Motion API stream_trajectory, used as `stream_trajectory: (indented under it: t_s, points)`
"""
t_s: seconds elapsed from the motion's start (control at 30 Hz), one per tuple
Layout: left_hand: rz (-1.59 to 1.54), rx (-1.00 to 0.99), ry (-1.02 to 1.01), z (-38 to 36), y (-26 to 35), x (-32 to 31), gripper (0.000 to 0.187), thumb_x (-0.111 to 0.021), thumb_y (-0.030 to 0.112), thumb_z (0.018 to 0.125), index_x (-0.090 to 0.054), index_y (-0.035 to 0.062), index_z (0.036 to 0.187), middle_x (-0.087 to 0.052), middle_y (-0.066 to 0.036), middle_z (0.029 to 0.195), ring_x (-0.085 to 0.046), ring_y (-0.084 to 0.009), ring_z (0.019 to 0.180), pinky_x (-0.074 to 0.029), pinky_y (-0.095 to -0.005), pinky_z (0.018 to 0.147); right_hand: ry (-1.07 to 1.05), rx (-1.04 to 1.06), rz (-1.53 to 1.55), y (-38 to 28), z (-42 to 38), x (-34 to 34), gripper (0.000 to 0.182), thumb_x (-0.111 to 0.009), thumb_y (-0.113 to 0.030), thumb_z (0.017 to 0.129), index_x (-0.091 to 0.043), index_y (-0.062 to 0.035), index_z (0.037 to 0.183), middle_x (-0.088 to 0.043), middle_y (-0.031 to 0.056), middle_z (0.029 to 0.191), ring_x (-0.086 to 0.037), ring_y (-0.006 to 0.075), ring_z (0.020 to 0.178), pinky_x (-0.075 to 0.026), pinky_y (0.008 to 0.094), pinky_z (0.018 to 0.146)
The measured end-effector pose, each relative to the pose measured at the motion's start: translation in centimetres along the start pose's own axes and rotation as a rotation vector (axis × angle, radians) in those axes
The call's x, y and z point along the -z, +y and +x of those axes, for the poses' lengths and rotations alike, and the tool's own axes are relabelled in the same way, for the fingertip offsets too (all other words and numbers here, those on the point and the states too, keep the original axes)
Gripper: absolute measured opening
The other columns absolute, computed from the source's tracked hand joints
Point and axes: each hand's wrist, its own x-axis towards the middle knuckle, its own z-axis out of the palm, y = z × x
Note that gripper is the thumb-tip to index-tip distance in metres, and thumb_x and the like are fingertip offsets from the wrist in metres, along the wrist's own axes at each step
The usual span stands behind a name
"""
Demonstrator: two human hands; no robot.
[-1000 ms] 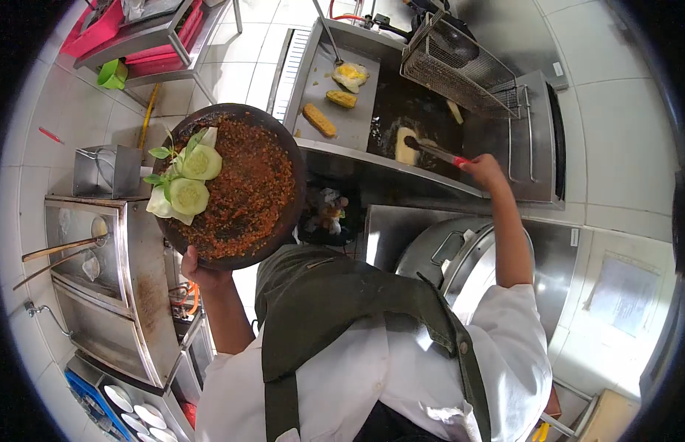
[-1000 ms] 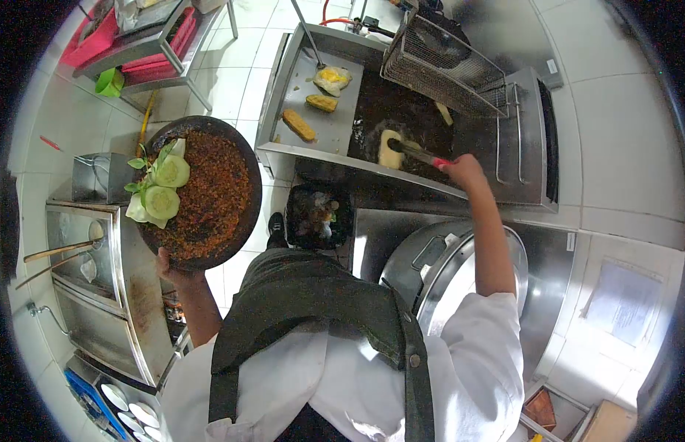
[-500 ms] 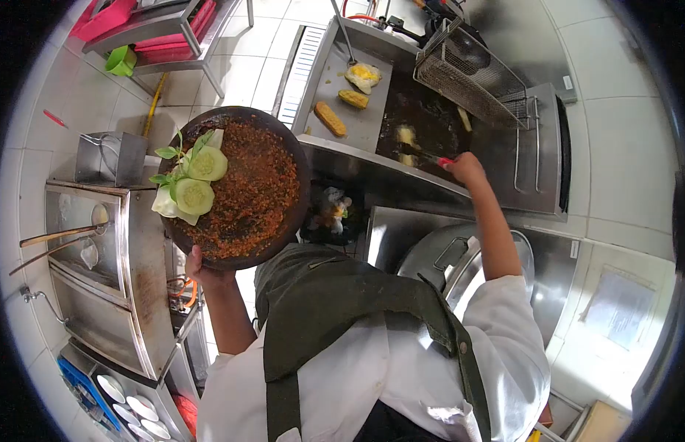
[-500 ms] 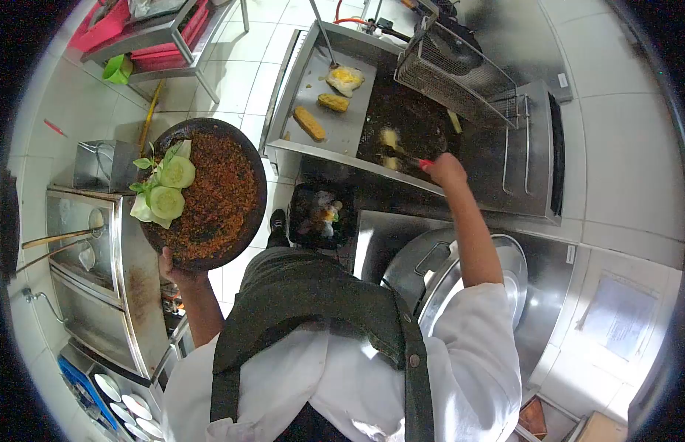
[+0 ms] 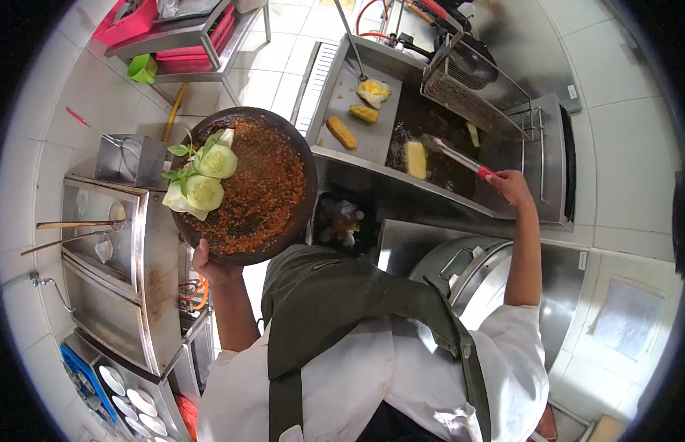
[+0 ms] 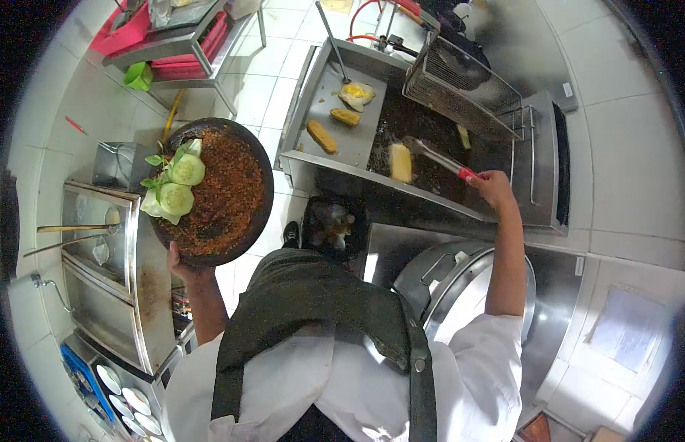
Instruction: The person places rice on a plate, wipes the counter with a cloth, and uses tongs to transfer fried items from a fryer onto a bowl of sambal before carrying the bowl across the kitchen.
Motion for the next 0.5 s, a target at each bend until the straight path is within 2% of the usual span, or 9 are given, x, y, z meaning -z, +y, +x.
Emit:
stream_trajectory:
  t_s: [0.17, 0.27, 0.33, 0.4, 0.43, 0.5]
  points:
    - [0.015, 0.003, -0.101, 0.1, 0.0, -0.7, 0.055, -0.046, 0.028, 0.076, -0.031, 0.0024, 0.122, -0.043, -0.016, 0.117, -0.045, -0.0322, 0.104, -0.038, -0.0467, 0.086, 0.091, 0.300, 0.029, -5.0, -2.1, -2.6, 0.034, -0.063, -0.030, 0.067, -0.062, -0.0009, 0.085, -0.058, 0.0137, 0.065, -0.056, 0.0221, 0.059, -0.041, 0.0338, 0.057]
    - [0.085, -0.095, -0.022, 0.7, -0.2, -1.7, 0.054, -0.046, 0.029, 0.076, -0.032, 0.0023, 0.121, -0.043, -0.016, 0.117, -0.045, -0.0323, 0.104, -0.037, -0.0473, 0.087, 0.097, 0.402, -0.020, -8.9, -3.7, -5.6, 0.035, -0.062, -0.031, 0.068, -0.061, -0.0019, 0.086, -0.059, 0.0155, 0.068, -0.058, 0.0275, 0.064, -0.043, 0.0370, 0.060]
    - [0.040, 0.009, -0.070, 2.3, 0.1, 0.0, 0.057, -0.049, 0.025, 0.073, -0.031, 0.0026, 0.122, -0.043, -0.016, 0.117, -0.044, -0.0317, 0.105, -0.037, -0.0464, 0.088, 0.165, 0.479, -0.127, -10.5, -3.6, -8.8, 0.035, -0.061, -0.032, 0.068, -0.060, -0.0024, 0.086, -0.058, 0.0159, 0.068, -0.058, 0.0308, 0.066, -0.043, 0.0392, 0.061]
    - [-0.055, 0.169, -0.123, 4.4, 0.5, 0.9, 0.064, -0.053, 0.021, 0.068, -0.028, 0.0037, 0.124, -0.042, -0.014, 0.118, -0.043, -0.0309, 0.106, -0.035, -0.0448, 0.090, 0.180, 0.441, -0.235, -12.7, -4.1, -11.2, 0.035, -0.061, -0.033, 0.068, -0.059, -0.0034, 0.086, -0.058, 0.0154, 0.068, -0.057, 0.0325, 0.067, -0.043, 0.0403, 0.061]
    - [-0.049, 0.210, -0.066, 5.5, 0.6, 0.9, 0.064, -0.054, 0.019, 0.067, -0.029, 0.0026, 0.123, -0.041, -0.014, 0.119, -0.042, -0.0309, 0.108, -0.035, -0.0448, 0.090, 0.185, 0.420, -0.289, -13.5, -4.5, -12.2, 0.035, -0.061, -0.034, 0.068, -0.058, -0.0039, 0.086, -0.058, 0.0152, 0.067, -0.057, 0.0334, 0.068, -0.043, 0.0409, 0.062]
    - [-0.003, 0.283, -0.133, 8.9, 0.4, 2.3, 0.065, -0.057, 0.021, 0.065, -0.031, 0.0017, 0.121, -0.042, -0.016, 0.117, -0.043, -0.0313, 0.106, -0.036, -0.0453, 0.089, 0.196, 0.348, -0.215, -14.6, -5.1, -13.1, 0.033, -0.061, -0.033, 0.068, -0.060, -0.0046, 0.085, -0.058, 0.0169, 0.068, -0.056, 0.0344, 0.068, -0.043, 0.0406, 0.061]
